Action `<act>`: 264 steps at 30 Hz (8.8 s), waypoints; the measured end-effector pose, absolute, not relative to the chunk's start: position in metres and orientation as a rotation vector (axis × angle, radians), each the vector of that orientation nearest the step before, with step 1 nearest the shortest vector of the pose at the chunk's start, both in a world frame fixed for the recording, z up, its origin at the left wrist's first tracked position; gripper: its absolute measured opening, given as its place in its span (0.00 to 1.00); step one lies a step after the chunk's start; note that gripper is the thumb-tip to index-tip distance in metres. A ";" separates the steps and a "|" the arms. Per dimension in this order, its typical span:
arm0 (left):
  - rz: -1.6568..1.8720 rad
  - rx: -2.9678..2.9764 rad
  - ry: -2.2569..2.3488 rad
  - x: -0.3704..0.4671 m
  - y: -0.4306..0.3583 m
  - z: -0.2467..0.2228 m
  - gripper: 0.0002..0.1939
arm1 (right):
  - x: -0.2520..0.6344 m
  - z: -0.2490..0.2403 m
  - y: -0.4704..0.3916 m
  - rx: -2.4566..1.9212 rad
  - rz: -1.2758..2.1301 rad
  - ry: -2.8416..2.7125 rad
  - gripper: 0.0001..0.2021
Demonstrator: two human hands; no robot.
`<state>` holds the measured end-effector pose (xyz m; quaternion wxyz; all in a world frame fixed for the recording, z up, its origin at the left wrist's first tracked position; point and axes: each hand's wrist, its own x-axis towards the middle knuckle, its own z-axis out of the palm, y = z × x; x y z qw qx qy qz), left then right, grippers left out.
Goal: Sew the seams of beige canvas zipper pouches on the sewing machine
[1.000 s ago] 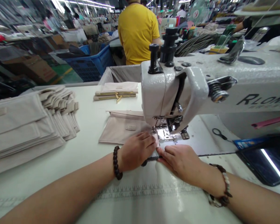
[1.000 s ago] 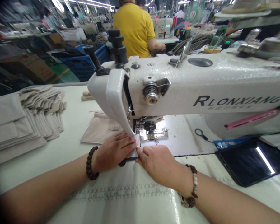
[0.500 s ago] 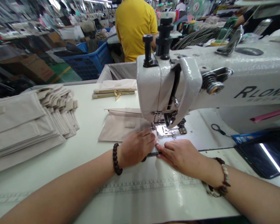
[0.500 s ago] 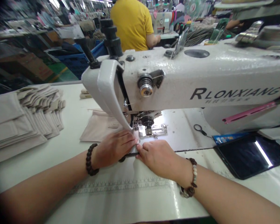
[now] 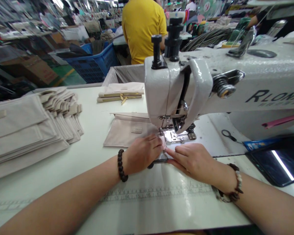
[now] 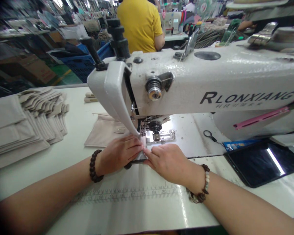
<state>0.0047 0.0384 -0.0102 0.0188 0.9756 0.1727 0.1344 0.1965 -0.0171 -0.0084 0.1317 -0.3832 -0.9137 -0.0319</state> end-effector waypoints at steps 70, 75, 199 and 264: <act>0.008 2.781 0.890 0.009 0.021 0.019 0.28 | 0.205 -0.005 -0.008 -1.255 0.104 -2.551 0.12; 0.086 2.794 0.818 0.005 0.019 0.012 0.30 | 0.204 -0.006 -0.010 -1.203 0.116 -2.600 0.13; 0.347 3.113 0.466 -0.003 -0.092 0.023 0.09 | 0.178 0.006 -0.127 -0.782 -0.149 -2.496 0.10; 0.281 3.374 0.617 0.009 0.066 -0.016 0.10 | 0.189 -0.021 -0.011 -1.112 -0.250 -2.613 0.14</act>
